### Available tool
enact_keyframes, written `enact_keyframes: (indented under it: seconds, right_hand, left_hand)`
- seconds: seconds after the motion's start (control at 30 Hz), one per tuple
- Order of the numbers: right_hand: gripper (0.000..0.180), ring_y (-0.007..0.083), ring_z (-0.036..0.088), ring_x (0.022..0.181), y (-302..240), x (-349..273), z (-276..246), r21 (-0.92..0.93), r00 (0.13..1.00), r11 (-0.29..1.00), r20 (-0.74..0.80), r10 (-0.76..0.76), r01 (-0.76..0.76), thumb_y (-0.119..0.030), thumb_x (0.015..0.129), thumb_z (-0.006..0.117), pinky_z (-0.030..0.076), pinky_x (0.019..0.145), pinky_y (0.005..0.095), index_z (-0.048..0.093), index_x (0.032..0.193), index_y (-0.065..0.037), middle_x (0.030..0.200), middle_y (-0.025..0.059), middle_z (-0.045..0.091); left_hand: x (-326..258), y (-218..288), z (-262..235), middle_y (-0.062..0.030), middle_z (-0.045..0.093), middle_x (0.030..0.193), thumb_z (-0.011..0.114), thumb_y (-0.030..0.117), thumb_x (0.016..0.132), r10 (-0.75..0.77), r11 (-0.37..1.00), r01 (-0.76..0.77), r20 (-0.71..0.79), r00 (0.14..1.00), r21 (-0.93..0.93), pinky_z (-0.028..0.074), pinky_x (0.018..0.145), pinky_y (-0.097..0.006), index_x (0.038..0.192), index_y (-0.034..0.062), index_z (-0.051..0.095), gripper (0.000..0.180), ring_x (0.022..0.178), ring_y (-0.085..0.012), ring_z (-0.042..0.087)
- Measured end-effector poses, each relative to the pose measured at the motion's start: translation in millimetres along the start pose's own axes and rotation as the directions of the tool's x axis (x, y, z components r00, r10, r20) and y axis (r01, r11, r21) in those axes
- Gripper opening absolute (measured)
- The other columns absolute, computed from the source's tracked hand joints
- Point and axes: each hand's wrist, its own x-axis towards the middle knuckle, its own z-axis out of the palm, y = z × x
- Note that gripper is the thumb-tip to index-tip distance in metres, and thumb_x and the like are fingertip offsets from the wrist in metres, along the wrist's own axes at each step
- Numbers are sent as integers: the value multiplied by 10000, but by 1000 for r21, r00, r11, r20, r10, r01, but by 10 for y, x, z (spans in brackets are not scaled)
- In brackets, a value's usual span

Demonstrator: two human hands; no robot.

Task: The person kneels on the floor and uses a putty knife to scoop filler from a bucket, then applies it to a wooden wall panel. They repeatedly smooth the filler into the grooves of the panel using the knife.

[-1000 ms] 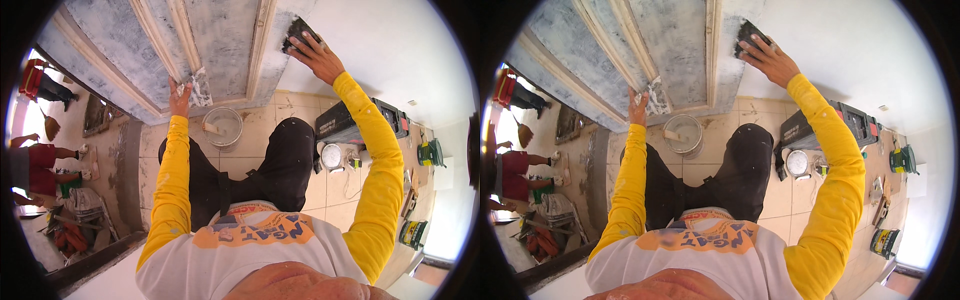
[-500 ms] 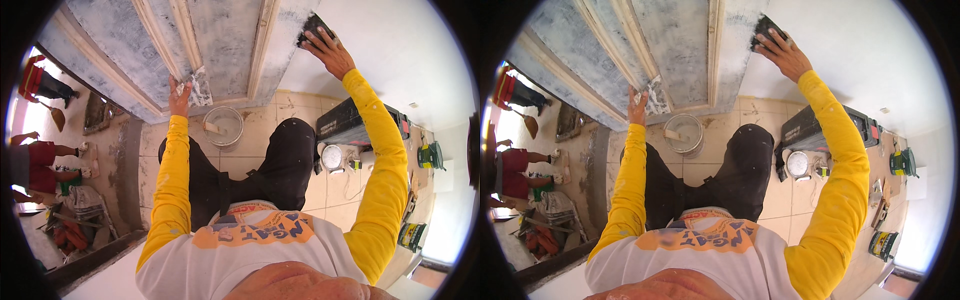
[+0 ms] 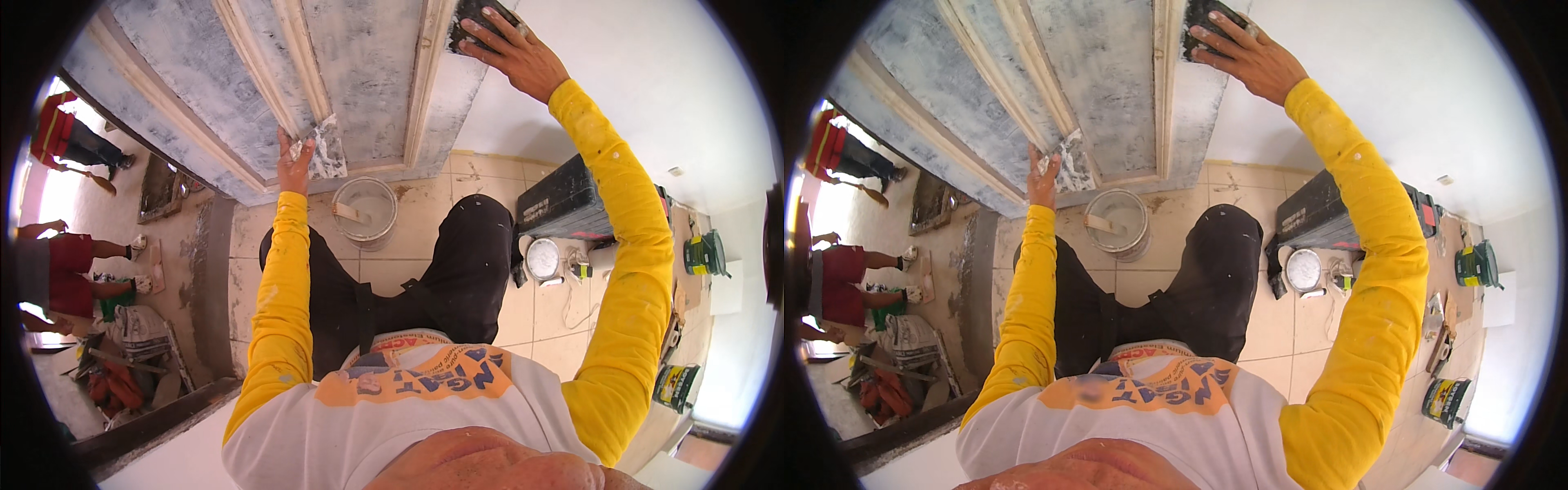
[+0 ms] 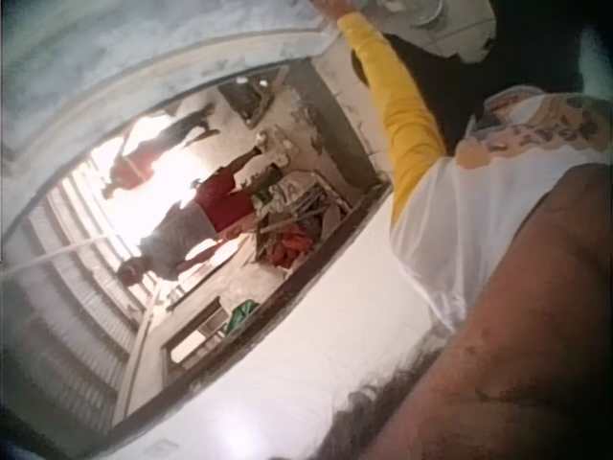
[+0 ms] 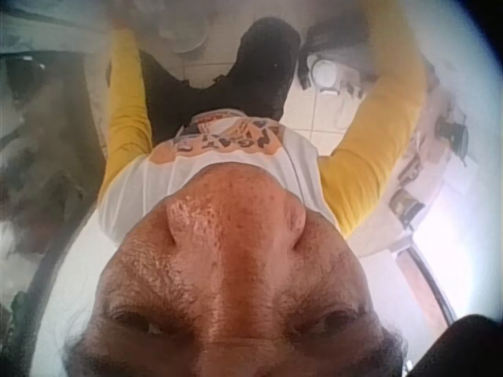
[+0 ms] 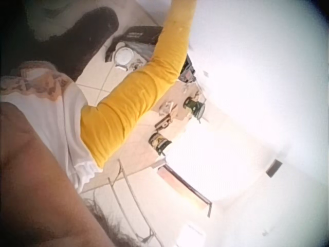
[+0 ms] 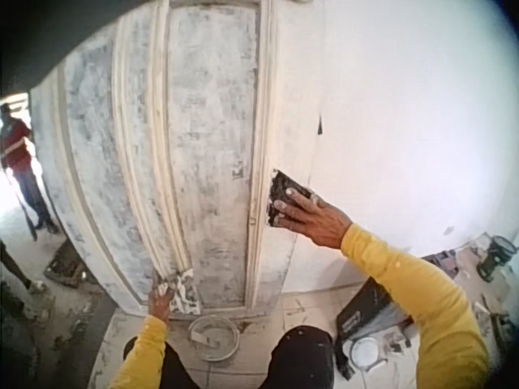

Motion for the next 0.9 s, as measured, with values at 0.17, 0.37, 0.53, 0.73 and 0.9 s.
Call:
enact_keyframes:
  seconds: [0.17, 0.37, 0.53, 0.73, 0.9]
  right_hand:
    - [647, 363, 84, 1555, 99, -86, 72, 0, 996, 1000, -86, -14, 14, -96, 909, 572, 487, 1068, 504, 446, 1509, -302, 1688, 6, 173]
    - [792, 302, 129, 1548, 44, -583, 308, -106, 976, 975, 75, 206, -197, -26, 869, 580, 454, 1127, 452, 346, 1550, -357, 1680, -50, 171]
    - [969, 320, 163, 1543, -129, -853, 317, -18, 923, 941, 190, 335, -338, 119, 797, 558, 450, 1126, 503, 295, 1565, -410, 1676, -75, 184]
    - [809, 309, 148, 1544, -24, -442, 132, 41, 989, 989, -24, 144, -143, 1, 861, 572, 464, 1113, 503, 354, 1539, -383, 1672, -56, 198]
    - [640, 375, 132, 1543, 32, -53, 18, -12, 998, 999, -42, -53, 52, -112, 911, 543, 499, 1054, 450, 435, 1518, -282, 1680, 17, 205]
  left_hand:
    - [-24, -3, 25, -191, 444, 1521, 795, 408, 865, 37, 999, -37, -53, 998, -8, 322, 1141, -313, 1595, 9, 226, 1008, 1376, -254, 441]
    - [-14, -17, 34, -192, 443, 1525, 801, 415, 855, 10, 1000, -11, -64, 998, -25, 321, 1146, -327, 1598, 29, 240, 1007, 1387, -249, 431]
    - [-5, -4, 26, -191, 424, 1544, 800, 402, 859, 19, 998, -14, -72, 997, 68, 306, 1154, -322, 1601, 39, 237, 1000, 1407, -247, 409]
    - [11, -26, 24, -199, 390, 1566, 806, 354, 866, -4, 1000, 3, -59, 998, -17, 284, 1165, -319, 1596, 15, 228, 991, 1433, -249, 375]
    - [-7, -17, 2, -224, 314, 1606, 800, 436, 846, 6, 1000, -6, -16, 1000, -15, 219, 1213, -395, 1609, 61, 219, 1029, 1487, -295, 303]
